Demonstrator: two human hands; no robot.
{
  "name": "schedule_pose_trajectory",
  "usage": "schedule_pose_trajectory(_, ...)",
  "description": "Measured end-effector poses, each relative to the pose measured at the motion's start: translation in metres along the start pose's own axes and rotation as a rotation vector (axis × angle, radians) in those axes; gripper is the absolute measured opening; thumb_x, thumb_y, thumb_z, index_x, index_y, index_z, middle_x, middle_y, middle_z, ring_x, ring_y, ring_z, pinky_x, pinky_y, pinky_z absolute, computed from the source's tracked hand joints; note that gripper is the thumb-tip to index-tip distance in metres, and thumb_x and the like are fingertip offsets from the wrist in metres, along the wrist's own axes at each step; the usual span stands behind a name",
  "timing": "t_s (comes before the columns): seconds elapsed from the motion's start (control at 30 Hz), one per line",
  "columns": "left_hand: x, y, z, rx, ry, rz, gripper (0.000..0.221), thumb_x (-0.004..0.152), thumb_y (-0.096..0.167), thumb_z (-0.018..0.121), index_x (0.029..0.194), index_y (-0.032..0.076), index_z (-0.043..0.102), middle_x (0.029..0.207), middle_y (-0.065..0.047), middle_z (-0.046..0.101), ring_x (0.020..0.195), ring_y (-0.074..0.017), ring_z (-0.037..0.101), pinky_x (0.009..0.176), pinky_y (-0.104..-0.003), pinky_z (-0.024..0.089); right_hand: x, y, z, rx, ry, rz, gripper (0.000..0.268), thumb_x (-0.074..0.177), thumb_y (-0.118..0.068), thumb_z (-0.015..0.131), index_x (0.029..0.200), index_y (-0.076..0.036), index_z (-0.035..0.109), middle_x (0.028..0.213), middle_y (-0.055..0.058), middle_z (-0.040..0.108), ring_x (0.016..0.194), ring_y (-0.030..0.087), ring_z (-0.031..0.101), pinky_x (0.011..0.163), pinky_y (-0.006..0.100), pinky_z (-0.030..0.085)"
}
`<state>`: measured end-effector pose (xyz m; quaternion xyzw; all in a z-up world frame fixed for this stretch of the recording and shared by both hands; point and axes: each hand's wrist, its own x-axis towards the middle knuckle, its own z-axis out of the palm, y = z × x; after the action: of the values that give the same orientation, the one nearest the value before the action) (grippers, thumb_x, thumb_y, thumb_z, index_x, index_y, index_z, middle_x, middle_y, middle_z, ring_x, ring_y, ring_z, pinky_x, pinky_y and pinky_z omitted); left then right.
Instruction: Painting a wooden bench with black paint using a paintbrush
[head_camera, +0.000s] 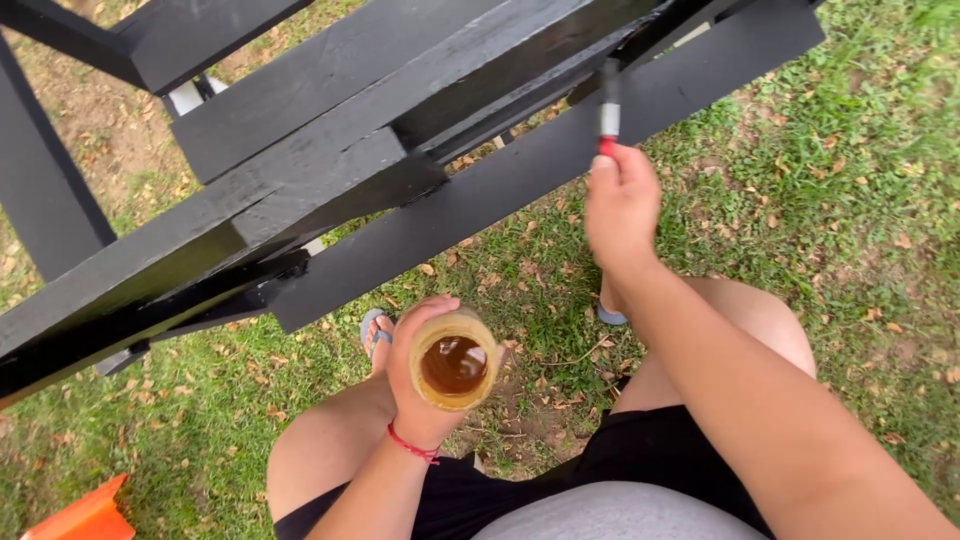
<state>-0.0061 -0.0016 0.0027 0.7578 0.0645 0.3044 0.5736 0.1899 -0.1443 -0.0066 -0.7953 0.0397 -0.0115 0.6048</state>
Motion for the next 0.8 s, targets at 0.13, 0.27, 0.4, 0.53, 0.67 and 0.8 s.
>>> schedule_pose_trajectory(0.13, 0.001, 0.011, -0.006, -0.03, -0.084, -0.043, 0.067, 0.069, 0.02, 0.091, 0.125, 0.008, 0.055, 0.123, -0.009, 0.062, 0.119, -0.0234, 0.061, 0.111, -0.038, 0.051, 0.016, 0.012, 0.036, -0.141, -0.056, 0.259, 0.015, 0.101, -0.018, 0.049, 0.106, -0.013, 0.062, 0.08, -0.002, 0.06, 0.061, 0.009, 0.049, 0.049, 0.029, 0.04)
schedule_pose_trajectory(0.27, 0.001, 0.009, -0.008, -0.024, -0.078, -0.089, 0.065, 0.069, 0.022, 0.09, 0.123, 0.007, 0.057, 0.121, -0.01, 0.063, 0.118, -0.025, 0.062, 0.111, -0.041, 0.05, 0.014, 0.03, 0.046, -0.157, -0.215, -0.067, 0.028, 0.099, -0.017, 0.047, 0.121, -0.009, 0.063, 0.099, 0.005, 0.066, 0.085, 0.02, 0.058, 0.074, 0.036, 0.046)
schedule_pose_trajectory(0.4, 0.004, 0.012, -0.006, -0.006, -0.08, -0.08, 0.062, 0.071, 0.02, 0.089, 0.123, 0.008, 0.057, 0.12, -0.01, 0.064, 0.117, -0.0244, 0.062, 0.112, -0.041, 0.051, 0.004, 0.012, 0.026, -0.367, -0.636, -0.153, 0.025, 0.099, -0.013, 0.05, 0.117, -0.011, 0.067, 0.09, 0.004, 0.068, 0.07, 0.02, 0.058, 0.062, 0.038, 0.048)
schedule_pose_trajectory(0.53, 0.004, 0.008, -0.003, -0.089, -0.087, -0.088, 0.061, 0.071, 0.019, 0.088, 0.122, 0.006, 0.058, 0.121, -0.01, 0.062, 0.118, -0.0232, 0.06, 0.112, -0.039, 0.049, 0.008, -0.013, 0.015, -0.5, -0.813, -0.148, 0.021, 0.1, -0.015, 0.05, 0.11, -0.012, 0.068, 0.08, 0.001, 0.067, 0.057, 0.014, 0.055, 0.05, 0.031, 0.047)
schedule_pose_trajectory(0.67, 0.0, 0.005, -0.005, -0.086, -0.098, -0.118, 0.063, 0.069, 0.015, 0.09, 0.122, 0.006, 0.057, 0.121, -0.01, 0.061, 0.119, -0.0238, 0.059, 0.109, -0.037, 0.05, 0.029, -0.036, 0.004, -0.315, -0.462, 0.136, 0.022, 0.096, -0.02, 0.056, 0.108, -0.014, 0.073, 0.075, -0.004, 0.063, 0.058, 0.009, 0.047, 0.05, 0.03, 0.038)
schedule_pose_trajectory(0.8, 0.001, 0.009, -0.007, -0.103, -0.088, -0.106, 0.061, 0.069, 0.016, 0.09, 0.12, 0.006, 0.058, 0.12, -0.012, 0.062, 0.116, -0.0231, 0.061, 0.106, -0.037, 0.053, 0.037, -0.047, -0.006, -0.198, -0.269, 0.283, 0.016, 0.098, -0.016, 0.056, 0.099, -0.013, 0.072, 0.077, -0.003, 0.061, 0.054, 0.005, 0.042, 0.045, 0.023, 0.034)
